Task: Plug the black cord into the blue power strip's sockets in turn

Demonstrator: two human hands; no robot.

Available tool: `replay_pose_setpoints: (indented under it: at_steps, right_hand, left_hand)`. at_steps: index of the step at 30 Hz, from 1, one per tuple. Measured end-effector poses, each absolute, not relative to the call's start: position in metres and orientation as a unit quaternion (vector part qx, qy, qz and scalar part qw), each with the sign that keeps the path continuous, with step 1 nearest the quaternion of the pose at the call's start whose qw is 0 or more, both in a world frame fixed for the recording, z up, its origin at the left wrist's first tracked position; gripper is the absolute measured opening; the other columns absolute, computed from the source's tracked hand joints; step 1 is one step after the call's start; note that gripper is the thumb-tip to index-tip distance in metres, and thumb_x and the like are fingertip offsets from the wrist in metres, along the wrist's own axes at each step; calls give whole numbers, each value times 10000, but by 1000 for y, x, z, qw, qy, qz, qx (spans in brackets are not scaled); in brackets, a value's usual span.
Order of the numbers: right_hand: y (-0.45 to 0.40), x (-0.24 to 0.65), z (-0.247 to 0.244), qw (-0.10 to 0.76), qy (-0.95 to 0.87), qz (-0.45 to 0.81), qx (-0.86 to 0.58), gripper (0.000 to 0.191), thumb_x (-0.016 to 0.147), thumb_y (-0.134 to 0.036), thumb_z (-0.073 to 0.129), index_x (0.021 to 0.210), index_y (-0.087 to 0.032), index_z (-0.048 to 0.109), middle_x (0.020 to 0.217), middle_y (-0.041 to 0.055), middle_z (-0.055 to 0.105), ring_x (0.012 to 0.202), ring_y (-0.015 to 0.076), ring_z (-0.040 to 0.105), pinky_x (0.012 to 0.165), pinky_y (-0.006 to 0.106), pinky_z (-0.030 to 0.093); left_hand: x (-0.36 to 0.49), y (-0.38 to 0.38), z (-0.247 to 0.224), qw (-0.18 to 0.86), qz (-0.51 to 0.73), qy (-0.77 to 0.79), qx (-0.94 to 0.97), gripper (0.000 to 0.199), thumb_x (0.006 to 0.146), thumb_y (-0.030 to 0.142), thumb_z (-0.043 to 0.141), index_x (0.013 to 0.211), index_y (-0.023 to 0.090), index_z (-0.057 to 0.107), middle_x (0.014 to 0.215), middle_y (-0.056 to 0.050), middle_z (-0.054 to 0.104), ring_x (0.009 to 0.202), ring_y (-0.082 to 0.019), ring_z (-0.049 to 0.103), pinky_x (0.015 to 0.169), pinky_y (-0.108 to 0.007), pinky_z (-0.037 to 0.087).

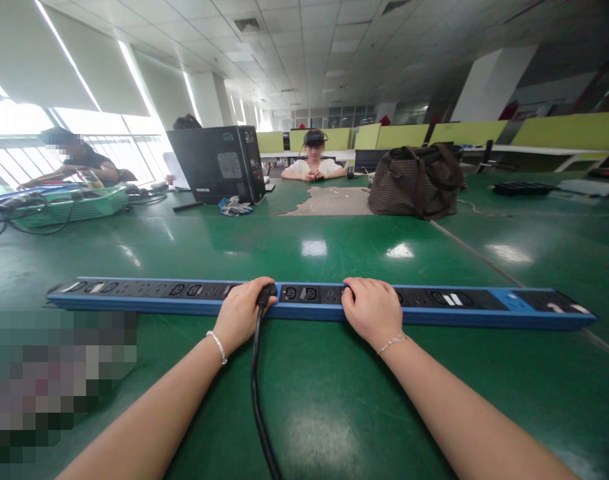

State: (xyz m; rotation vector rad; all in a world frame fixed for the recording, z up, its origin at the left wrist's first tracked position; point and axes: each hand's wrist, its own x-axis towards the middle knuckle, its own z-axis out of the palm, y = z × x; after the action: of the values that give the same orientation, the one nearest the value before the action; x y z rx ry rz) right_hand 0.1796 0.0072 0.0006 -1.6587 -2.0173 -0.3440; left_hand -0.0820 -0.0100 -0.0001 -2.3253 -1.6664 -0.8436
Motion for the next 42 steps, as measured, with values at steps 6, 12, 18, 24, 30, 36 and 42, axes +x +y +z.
replay_pose_setpoints:
  at_steps: [6, 12, 18, 24, 30, 36, 42]
  right_hand:
    - [1, 174, 2, 230, -826, -116, -501, 374, 937, -382, 373, 1184, -235, 612, 1256, 40, 612, 1140, 213, 530, 994, 393, 307]
    - [-1, 172, 2, 181, -855, -98, -476, 483, 904, -525, 397, 1297, -276, 525, 1377, 36, 510, 1214, 243, 465, 1004, 422, 317]
    - [1, 173, -1, 176, -857, -110, -472, 483, 905, -511, 413, 1317, -275, 505, 1380, 45, 505, 1216, 247, 455, 1005, 422, 312]
    - [0, 172, -1, 179, -857, -120, -469, 454, 910, -479, 426, 1299, -264, 522, 1342, 61, 539, 1176, 253, 481, 1006, 454, 287]
    - [2, 172, -3, 179, -853, -143, -469, 450, 919, -466, 413, 1300, -250, 520, 1320, 76, 555, 1163, 258, 489, 1009, 477, 258]
    - [8, 175, -4, 177, -860, -152, -454, 472, 920, -486, 401, 1297, -230, 526, 1316, 80, 556, 1151, 253, 495, 960, 419, 318]
    - [9, 176, -6, 181, -861, -151, -451, 483, 920, -501, 391, 1297, -230, 527, 1321, 83, 553, 1153, 250, 496, 963, 414, 321]
  left_hand:
    - [-82, -11, -1, 55, -306, -551, -774, 282, 872, 403, 485, 1079, 224, 552, 967, -63, 699, 906, -217, 648, 821, -346, 492]
    - [-80, -9, -1, 18, -455, -557, -694, 292, 871, 383, 476, 1109, 213, 485, 971, -53, 661, 859, -177, 643, 800, -339, 508]
    - [-108, -10, 14, 48, -457, -575, -677, 334, 843, 433, 501, 1089, 208, 524, 1008, -61, 657, 890, -187, 628, 815, -344, 497]
    - [-169, -12, 24, 17, -453, -651, -609, 372, 807, 463, 507, 1055, 194, 575, 1070, -82, 675, 969, -213, 619, 882, -372, 472]
    - [-185, -12, 19, -19, -413, -680, -605, 405, 749, 442, 533, 1066, 199, 597, 1028, -66, 696, 937, -212, 635, 881, -359, 472]
    - [-179, -11, 15, -3, -376, -701, -606, 453, 742, 466, 515, 1094, 201, 617, 1012, -68, 701, 898, -221, 641, 847, -339, 480]
    - [-180, -9, 12, 15, -361, -702, -614, 470, 739, 482, 517, 1114, 219, 624, 975, -49, 711, 852, -219, 644, 807, -322, 489]
